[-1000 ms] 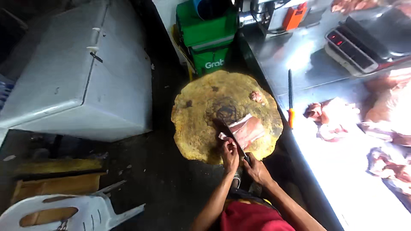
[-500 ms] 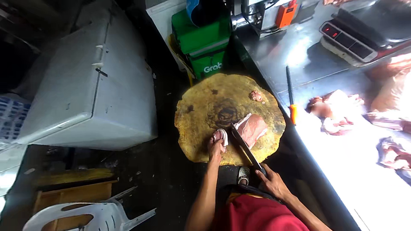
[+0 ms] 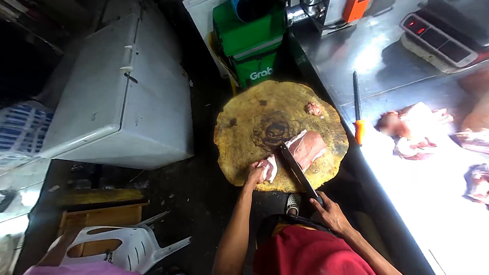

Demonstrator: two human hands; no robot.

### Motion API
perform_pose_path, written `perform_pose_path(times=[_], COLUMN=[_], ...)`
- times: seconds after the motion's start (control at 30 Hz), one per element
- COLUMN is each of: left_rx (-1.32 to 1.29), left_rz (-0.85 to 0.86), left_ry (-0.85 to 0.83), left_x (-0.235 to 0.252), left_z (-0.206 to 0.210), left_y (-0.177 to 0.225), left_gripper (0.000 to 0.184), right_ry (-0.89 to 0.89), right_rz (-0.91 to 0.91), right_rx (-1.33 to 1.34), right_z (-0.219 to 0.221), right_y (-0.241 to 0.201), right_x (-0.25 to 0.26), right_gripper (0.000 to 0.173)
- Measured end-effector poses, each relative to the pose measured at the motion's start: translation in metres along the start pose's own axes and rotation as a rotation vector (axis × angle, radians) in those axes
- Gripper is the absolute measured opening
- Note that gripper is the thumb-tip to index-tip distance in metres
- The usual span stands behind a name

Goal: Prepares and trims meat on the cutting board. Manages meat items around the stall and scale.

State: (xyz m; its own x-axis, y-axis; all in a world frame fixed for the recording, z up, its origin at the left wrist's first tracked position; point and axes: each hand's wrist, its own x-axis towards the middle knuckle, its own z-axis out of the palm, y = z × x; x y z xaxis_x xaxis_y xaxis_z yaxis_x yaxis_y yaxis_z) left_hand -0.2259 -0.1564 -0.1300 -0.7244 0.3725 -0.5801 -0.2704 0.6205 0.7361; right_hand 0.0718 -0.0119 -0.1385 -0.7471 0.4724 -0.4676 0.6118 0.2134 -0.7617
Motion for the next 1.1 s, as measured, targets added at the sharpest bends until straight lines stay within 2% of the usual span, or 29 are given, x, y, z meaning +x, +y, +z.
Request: perform_pose_path(times=[0.1,0.23,0.33,0.47,0.6,0.7,0.83,0.9,1.0,1.1], left_rx=[-0.318,-0.703,-0.844,-0.388,-0.165,0.071,0.126,0.138,0.069,-0.157], left_rz=[-0.032,0.046,0.028,-0.053,0.019,0.020,-0.030,-0.050,-0.046,0.002], left_ry=[0.021,0.025,0.093,0.290,0.366,0.380,0.382,0.395,0.415,0.441], left_x=[-0.008,-0.025,-0.033,-0.015,-0.011,-0.017,-0.023,-0.021,-0.019,-0.027], left_z=[0.008,0.019,0.025,0.025,0.012,0.003,0.001,0.002,0.002,-0.004], left_y=[0.012,0.040,0.043,-0.002,-0.011,-0.008,0.002,0.001,-0.004,-0.002], left_gripper=[0.031,0.030,0.031,0.038,0.032,0.031,0.035,0.034,0.032,0.030], right_ry=[0.004,0.008,0.018,0.021,0.006,-0.001,0.051,-0.008,-0.314,-0.372], right_rz=[0.010,0.009,-0.008,-0.053,-0.185,-0.375,-0.693,-0.625,-0.174,-0.053], right_rx=[0.008,0.017,0.038,-0.003,-0.015,0.045,0.105,-0.033,-0.313,-0.341], right_z=[0.000,0.000,0.001,-0.003,-0.013,-0.016,-0.001,0.011,0.017,0.007], right_y=[0.000,0.001,-0.001,-0.015,-0.049,-0.088,-0.113,-0.100,-0.083,-0.073], right_x=[-0.001,-0.001,-0.002,-0.004,-0.001,0.001,0.019,0.038,0.061,0.052], right_gripper=[0.046,0.048,0.049,0.052,0.055,0.057,0.055,0.054,0.054,0.053])
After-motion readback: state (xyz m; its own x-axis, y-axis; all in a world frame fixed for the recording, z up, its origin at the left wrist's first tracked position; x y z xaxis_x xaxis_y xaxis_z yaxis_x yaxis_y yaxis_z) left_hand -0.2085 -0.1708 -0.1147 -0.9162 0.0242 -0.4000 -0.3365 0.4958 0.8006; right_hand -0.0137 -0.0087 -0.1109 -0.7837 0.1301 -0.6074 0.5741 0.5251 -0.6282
